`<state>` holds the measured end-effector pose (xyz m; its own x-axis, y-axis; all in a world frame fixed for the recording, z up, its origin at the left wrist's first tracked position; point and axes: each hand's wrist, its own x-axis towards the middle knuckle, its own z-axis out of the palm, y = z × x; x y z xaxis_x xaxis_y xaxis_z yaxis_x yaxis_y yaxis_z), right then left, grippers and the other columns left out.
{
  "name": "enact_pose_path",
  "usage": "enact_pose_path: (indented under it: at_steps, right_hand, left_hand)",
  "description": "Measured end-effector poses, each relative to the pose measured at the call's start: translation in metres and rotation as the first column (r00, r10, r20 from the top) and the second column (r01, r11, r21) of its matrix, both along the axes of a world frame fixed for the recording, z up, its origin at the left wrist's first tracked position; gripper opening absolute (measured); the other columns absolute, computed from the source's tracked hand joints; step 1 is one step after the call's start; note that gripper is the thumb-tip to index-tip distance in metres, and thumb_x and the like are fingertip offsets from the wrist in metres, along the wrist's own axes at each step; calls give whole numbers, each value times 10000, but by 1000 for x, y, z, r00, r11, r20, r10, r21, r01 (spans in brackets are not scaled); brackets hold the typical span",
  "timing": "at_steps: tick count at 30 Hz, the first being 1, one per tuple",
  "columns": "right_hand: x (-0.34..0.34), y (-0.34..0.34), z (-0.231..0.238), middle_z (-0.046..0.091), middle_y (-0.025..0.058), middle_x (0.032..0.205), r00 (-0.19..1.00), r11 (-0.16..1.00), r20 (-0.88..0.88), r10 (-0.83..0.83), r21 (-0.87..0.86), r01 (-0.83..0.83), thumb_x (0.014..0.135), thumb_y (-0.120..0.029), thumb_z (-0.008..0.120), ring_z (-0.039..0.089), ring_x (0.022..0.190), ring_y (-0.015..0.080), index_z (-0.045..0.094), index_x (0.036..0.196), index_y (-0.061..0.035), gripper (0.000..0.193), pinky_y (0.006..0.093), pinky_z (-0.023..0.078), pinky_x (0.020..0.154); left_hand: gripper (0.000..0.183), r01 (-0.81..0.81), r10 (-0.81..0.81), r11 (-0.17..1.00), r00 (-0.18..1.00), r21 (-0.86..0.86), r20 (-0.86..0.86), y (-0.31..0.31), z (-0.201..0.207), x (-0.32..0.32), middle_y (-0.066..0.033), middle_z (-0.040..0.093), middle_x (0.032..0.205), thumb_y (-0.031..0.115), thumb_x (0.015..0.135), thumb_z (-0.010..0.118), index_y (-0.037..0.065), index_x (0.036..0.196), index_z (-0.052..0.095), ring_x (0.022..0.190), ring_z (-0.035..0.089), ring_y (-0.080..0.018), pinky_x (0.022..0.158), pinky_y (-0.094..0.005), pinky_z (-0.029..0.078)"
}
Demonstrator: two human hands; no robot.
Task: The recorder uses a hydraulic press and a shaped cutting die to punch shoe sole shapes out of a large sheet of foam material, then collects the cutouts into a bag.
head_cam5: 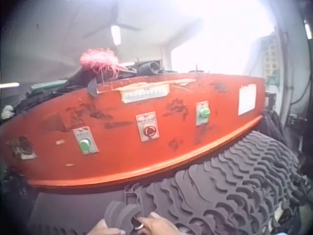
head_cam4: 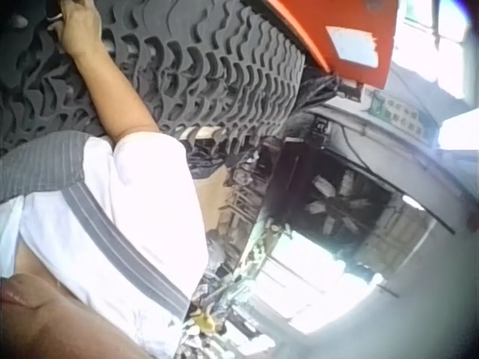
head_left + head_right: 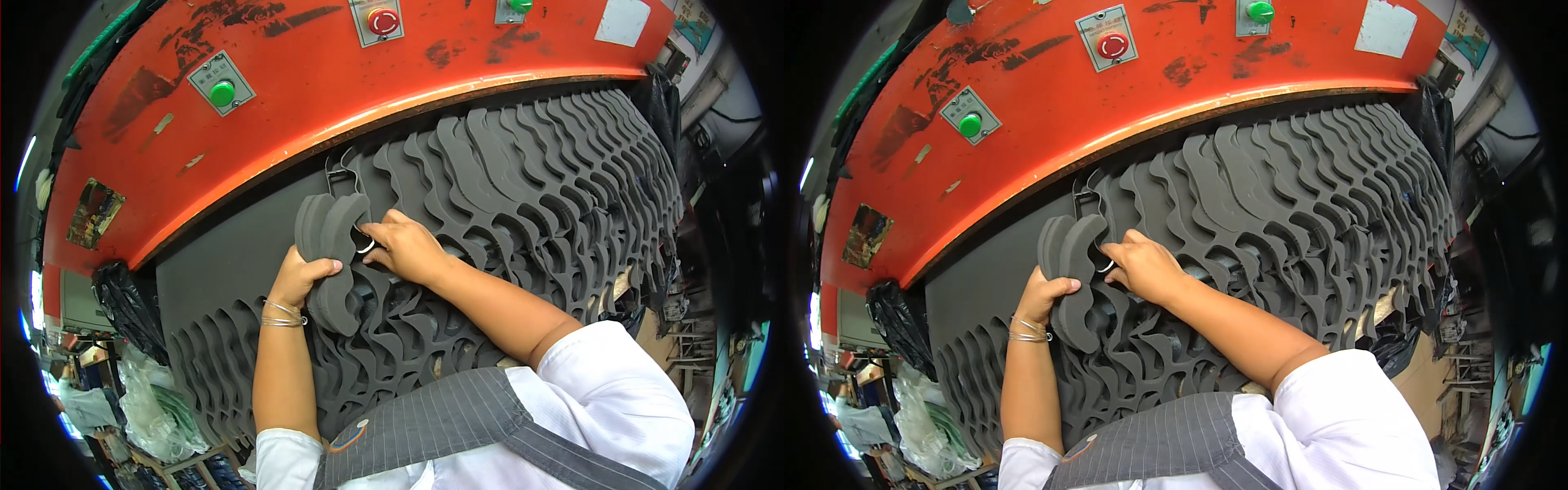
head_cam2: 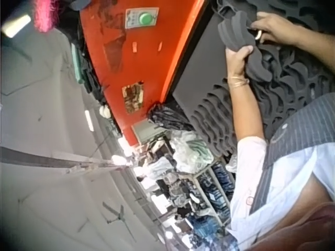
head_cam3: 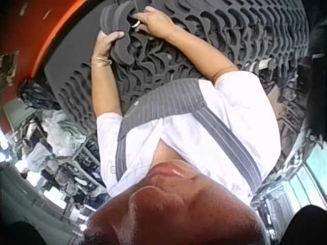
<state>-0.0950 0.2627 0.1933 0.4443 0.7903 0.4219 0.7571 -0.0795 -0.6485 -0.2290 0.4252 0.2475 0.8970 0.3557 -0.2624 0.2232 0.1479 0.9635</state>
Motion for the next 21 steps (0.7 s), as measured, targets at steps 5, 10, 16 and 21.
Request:
enact_pose_path:
  at_steps: [5,10,16,21]
  right_hand:
    - [-7,-10,13,648,169,972,999,1000,-38,19,-6,-20,675,-226,804,585,951,305,598,1188,-48,581,361,491,819]
    - [51,-53,82,552,177,1258,961,784,-195,-196,557,273,810,-312,731,534,1134,318,560,1229,-18,540,400,414,980]
    - [163,-124,168,360,213,1437,592,273,-32,-806,866,419,964,-487,439,280,1362,331,406,1377,-19,625,434,218,1113]
    - [165,-144,172,66,289,1518,606,445,-26,-795,654,612,956,-515,424,65,1427,390,195,1471,-21,750,492,103,1133]
  left_hand:
    - [477,-109,107,987,994,118,21,-14,4,-12,-76,627,1016,32,680,637,-48,1144,561,898,603,-191,839,-291,480]
    - [347,-399,291,902,844,164,451,-42,65,-38,-84,635,951,1,724,632,-42,1065,586,873,639,-212,812,-334,506]
    - [202,-682,146,564,638,466,756,-69,116,-26,-42,660,904,39,758,670,-18,945,620,814,621,-138,746,-295,494]
    - [234,-549,235,611,814,570,531,-64,148,-40,-47,672,893,48,738,662,-11,960,624,802,621,-134,732,-289,496]
